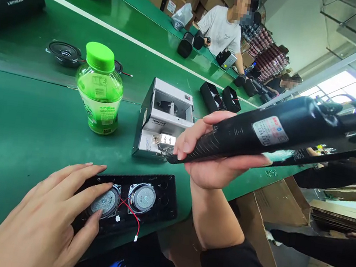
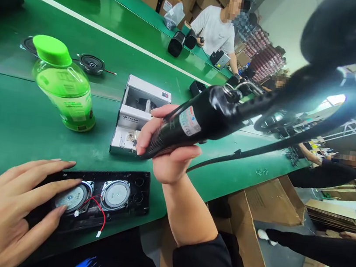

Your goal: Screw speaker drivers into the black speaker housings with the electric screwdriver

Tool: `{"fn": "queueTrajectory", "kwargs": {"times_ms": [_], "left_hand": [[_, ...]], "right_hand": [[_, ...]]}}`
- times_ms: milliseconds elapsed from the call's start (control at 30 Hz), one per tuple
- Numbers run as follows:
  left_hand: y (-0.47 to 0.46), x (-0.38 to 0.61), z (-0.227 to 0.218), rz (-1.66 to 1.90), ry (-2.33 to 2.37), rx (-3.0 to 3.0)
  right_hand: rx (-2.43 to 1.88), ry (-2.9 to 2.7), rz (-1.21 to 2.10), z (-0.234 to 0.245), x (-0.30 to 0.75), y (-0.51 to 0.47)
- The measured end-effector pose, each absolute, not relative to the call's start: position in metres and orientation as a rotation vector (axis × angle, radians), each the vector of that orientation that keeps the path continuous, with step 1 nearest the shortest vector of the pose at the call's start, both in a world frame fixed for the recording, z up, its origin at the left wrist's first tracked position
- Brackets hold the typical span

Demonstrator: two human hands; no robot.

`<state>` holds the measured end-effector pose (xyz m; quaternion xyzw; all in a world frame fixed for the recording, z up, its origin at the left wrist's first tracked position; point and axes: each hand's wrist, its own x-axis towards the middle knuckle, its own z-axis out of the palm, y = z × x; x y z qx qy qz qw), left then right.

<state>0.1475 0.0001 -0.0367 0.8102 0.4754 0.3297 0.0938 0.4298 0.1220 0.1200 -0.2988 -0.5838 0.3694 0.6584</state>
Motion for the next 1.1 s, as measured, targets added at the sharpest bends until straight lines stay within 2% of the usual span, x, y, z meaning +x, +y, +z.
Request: {"fn": "queueTrajectory", "kwargs": {"times_ms": [200,633,933,1100], "left_hand": [[0.001,0.148,-0.029,0.978,1.395,2.395],[-0.002,0.150,-0.029,0.996,1.379,2.289],[-0.003,0.150,-0.030,1.018,1.397,2.240],[-0.001,0.147,-0.031,1.004,1.385,2.280]], "right_hand": [[-0.642,-1.387,0.644,0.136,0.434,0.111],[-0.499,-1.513,0.692,0.122,0.441,0.109],[-0.671,-1.423,0.795,0.132,0.432,0.118],[-0.732,-1.186,0.794,0.126,0.422,0.164]]}}
